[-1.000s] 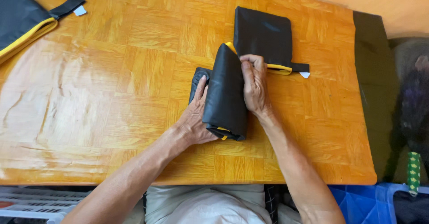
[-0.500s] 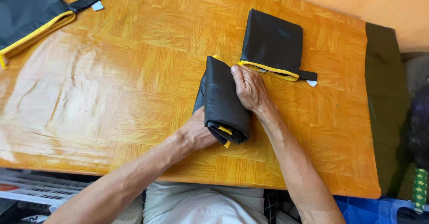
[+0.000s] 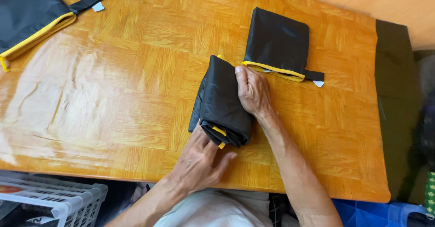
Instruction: The person folds a black and yellow textile garment on a wooden table by hand, eventually tucking it into itself to form a compact square.
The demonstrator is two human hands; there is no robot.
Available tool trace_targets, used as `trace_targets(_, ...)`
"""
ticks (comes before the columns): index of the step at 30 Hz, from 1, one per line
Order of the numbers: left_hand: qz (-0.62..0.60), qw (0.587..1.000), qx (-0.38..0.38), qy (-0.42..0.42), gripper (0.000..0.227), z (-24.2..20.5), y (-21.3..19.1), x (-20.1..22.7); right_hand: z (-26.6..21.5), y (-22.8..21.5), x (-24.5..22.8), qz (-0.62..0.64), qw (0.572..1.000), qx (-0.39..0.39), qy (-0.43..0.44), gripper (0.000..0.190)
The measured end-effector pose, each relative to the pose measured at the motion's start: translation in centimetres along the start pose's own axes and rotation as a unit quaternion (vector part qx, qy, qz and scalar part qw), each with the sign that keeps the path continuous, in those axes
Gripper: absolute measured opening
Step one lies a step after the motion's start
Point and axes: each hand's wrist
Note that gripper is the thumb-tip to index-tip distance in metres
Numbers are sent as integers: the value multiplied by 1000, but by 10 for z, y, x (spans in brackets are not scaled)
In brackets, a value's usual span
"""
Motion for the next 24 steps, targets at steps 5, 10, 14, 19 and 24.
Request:
trace_targets(5, -87, 958, 51, -268, 71, 5, -5, 25, -2, -2, -2, 13, 1000, 18, -4, 42)
trace_targets(10, -236, 882, 134, -385, 49, 31, 1, 22, -5, -9, 9, 59, 998, 7, 24, 46)
trace_targets(14, -211, 885, 68, -410, 31, 37, 5, -5, -15, -30, 13, 77, 993, -19, 83, 46)
trace_targets(19, -242, 903, -9, -355, 26, 42, 5, -51, -21, -62, -28, 88, 976, -57, 189, 43)
trace_targets(24, -217, 913, -62, -340, 51, 38, -3, -55, -22, -62, -27, 238, 942, -33, 236, 37)
Point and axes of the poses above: each hand's wrist, its own z-axis towards the middle knuckle, its own y-axis out of the palm, x = y × z, and after that the axes turned 8 degrees about z, right-handed
